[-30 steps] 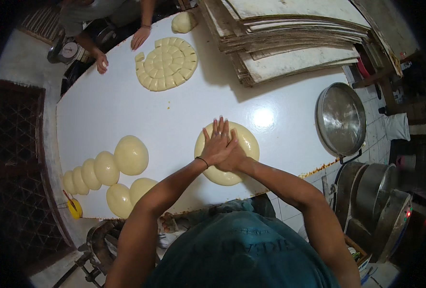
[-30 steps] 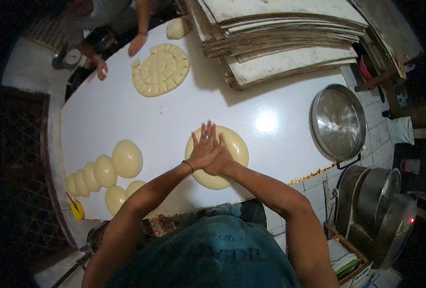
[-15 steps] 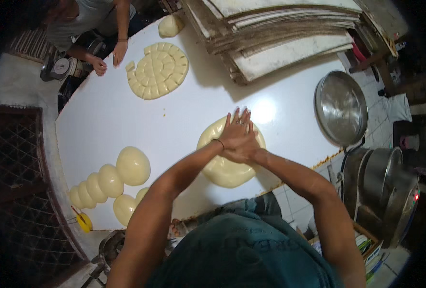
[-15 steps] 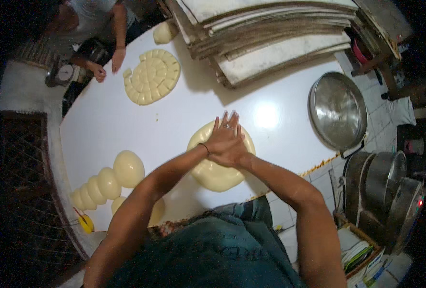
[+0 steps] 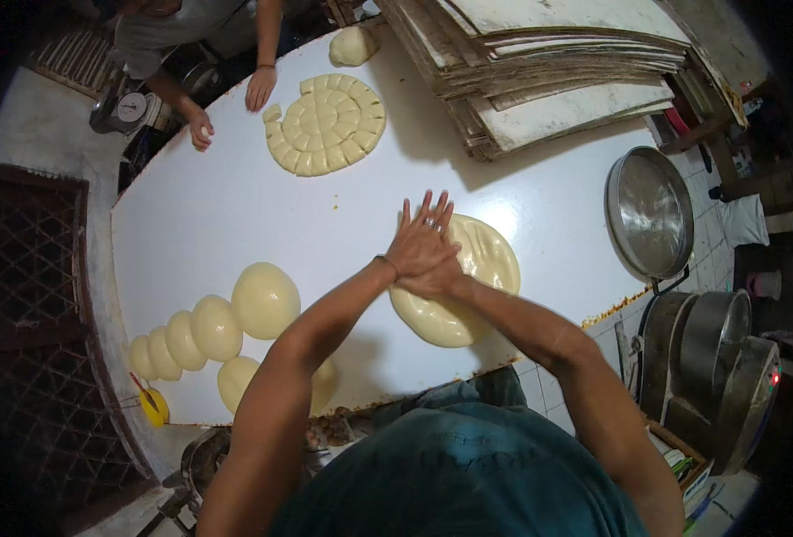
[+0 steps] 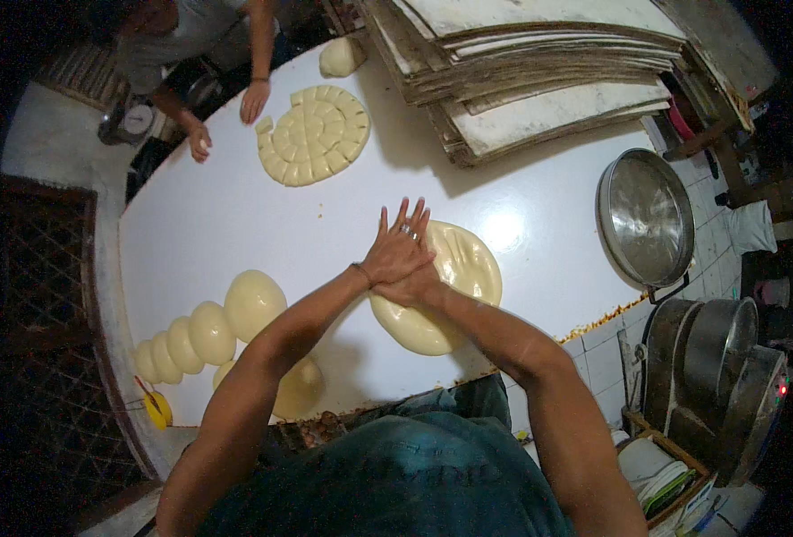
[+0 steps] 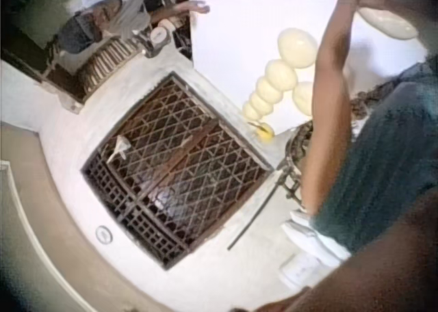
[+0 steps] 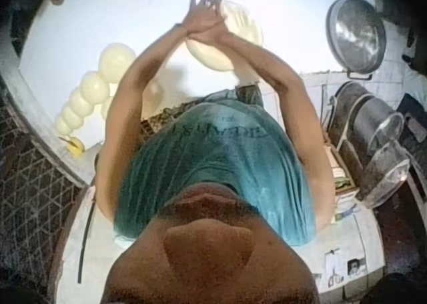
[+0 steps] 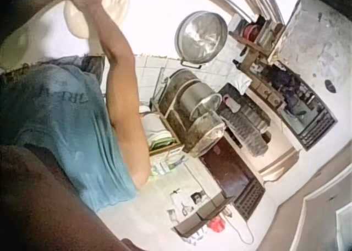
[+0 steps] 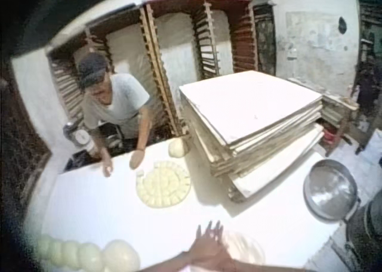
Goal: The person kneads and shapes large portions of dough on a white table, applies a liquid with a brush, flattens a portion of dough by hand, and uses a manual press to score the surface of the dough.
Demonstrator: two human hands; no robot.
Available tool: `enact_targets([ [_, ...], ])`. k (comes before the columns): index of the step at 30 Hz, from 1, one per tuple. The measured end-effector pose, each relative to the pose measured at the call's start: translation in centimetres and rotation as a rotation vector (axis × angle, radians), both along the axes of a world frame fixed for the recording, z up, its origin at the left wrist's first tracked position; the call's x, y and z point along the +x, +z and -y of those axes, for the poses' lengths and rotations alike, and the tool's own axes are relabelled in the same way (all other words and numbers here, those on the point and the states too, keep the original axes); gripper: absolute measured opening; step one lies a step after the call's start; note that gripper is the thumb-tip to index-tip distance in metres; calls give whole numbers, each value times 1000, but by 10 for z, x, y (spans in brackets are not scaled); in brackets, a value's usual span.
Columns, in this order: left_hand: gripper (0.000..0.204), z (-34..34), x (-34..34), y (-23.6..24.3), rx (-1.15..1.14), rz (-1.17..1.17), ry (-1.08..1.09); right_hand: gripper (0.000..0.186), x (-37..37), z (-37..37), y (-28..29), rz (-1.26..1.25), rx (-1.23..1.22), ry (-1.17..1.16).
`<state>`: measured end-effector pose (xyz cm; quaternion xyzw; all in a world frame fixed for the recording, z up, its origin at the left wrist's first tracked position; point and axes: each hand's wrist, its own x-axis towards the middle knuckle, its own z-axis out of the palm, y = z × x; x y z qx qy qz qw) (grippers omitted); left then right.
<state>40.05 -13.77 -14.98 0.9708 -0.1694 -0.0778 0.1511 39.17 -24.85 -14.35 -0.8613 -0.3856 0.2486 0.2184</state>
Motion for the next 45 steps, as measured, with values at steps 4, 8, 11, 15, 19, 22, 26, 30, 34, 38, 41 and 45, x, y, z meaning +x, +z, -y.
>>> enact_targets([
  [4,79,-23,-36,-15,32,-15,-63,81,-22,-33,-54,326,90,-76],
  [8,72,-41,-36,-21,48,-22,-25,78,-35,-37,-25,151,-84,70],
  [11,72,-25,-61,-33,31,-82,-104,76,-64,-32,-4,-73,-208,63],
  [15,75,0,-121,-8,-11,-56,-254,75,-146,-3,-34,176,-43,-119],
  [19,83,3,-130,-11,27,-235,-255,74,-161,0,-32,30,-1,-143],
  [22,83,20,-105,-7,-101,-235,-81,71,-115,11,-1,-45,-23,-61],
  [26,81,76,-109,-7,-46,15,-183,83,-109,70,-5,40,-111,-18],
  [30,78,89,-111,-13,-36,-60,-190,83,-131,84,-9,131,-62,-121],
  [34,81,107,-88,-1,-126,-210,-64,89,-107,106,-28,-245,26,-77],
  [38,83,129,-74,-15,-114,24,-135,93,-68,127,-7,4,-310,45],
  [41,81,139,-62,8,-2,-119,-221,92,-67,130,32,396,-434,-12],
  [45,83,149,-54,-6,-83,-126,-138,86,-69,145,-24,350,15,-117],
])
